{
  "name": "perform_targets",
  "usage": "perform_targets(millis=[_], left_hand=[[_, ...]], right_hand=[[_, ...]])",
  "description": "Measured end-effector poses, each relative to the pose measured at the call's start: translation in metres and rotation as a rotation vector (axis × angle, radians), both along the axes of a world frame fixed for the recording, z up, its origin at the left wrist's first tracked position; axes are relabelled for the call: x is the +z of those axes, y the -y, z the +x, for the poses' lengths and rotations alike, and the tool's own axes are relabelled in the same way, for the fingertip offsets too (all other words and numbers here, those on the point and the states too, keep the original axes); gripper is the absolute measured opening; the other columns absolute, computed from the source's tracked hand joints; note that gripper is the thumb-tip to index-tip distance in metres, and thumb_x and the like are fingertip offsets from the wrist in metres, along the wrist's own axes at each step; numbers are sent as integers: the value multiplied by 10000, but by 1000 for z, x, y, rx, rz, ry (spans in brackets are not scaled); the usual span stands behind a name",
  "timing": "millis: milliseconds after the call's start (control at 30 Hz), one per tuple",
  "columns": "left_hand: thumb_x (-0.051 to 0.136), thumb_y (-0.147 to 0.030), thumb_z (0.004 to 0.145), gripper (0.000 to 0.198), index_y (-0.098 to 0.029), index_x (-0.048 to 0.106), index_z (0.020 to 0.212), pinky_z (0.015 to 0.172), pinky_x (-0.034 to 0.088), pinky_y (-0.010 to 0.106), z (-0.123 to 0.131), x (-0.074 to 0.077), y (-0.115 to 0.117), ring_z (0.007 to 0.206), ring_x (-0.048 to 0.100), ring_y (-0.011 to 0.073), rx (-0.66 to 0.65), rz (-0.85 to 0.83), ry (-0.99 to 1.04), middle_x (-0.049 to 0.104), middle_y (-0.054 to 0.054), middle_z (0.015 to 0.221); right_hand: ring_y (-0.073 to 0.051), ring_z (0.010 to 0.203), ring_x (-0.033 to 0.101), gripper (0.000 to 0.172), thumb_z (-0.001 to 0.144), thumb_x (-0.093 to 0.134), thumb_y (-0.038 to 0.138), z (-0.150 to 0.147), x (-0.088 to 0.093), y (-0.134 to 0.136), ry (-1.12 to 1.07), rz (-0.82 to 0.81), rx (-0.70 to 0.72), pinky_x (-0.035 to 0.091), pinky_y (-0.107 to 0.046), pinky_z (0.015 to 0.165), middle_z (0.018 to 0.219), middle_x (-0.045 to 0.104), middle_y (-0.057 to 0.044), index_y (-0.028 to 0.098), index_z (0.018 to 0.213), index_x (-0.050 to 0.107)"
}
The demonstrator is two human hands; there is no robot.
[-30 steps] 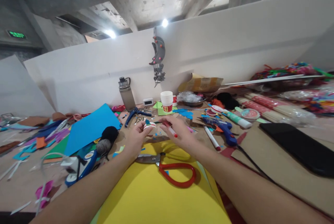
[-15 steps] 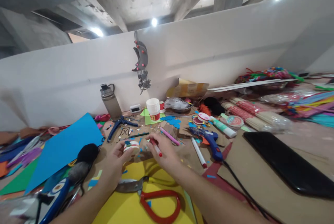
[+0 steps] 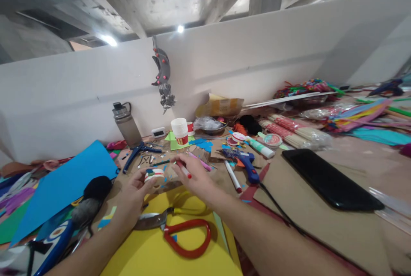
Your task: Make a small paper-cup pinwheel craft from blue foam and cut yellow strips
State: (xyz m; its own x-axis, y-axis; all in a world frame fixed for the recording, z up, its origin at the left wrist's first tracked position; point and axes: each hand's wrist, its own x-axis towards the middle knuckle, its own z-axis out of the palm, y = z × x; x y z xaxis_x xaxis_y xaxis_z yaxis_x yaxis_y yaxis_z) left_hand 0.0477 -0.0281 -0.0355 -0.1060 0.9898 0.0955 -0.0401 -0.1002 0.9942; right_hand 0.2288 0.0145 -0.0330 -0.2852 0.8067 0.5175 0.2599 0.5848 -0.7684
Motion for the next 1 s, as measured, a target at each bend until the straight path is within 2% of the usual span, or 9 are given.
perform_targets(millis=[233,400,533,833,1000], left_hand=[[741,-347,657,335,-174,628,921,659,499,240,2,-5,-2,738,640,146,-19,57,94,698,35,849],[751,-291,658,359,-176,624,974,722,488,238,0,-9,-3,776,638,135,-74,76,132,699,45,894],[748,-286,663,343,-176,636,968,765,483,253,1,-11,-2,832,633,146,-110,89,149,692,58,944],[747,-305,664,339,-181,645,962,710,488,258,2,-12,-2,777,619,143,-139,90,139,680,42,906],[722,-327,697,301,-172,621,934,669,484,244,3,-14,-4,743,609,135,-165,89,171,674,38,882]], right_hand=[[-178,849,593,226,873,495,355,2,-6,-5,-33,40,-22,448,-312,773,921,668,-43,200,942,644],[-149,731,588,225,889,452,352,-8,-9,5,-166,-111,20,457,-267,651,809,634,-14,207,922,620],[-141,714,592,201,882,464,317,-12,-3,13,-252,-183,48,473,-269,657,808,627,-14,209,1012,573],[-164,814,597,220,858,538,371,-13,-1,20,-240,-113,45,473,-289,714,899,645,-29,226,994,633],[-155,785,588,211,870,522,342,-11,4,24,-232,-114,65,472,-287,720,838,634,-21,223,993,646]])
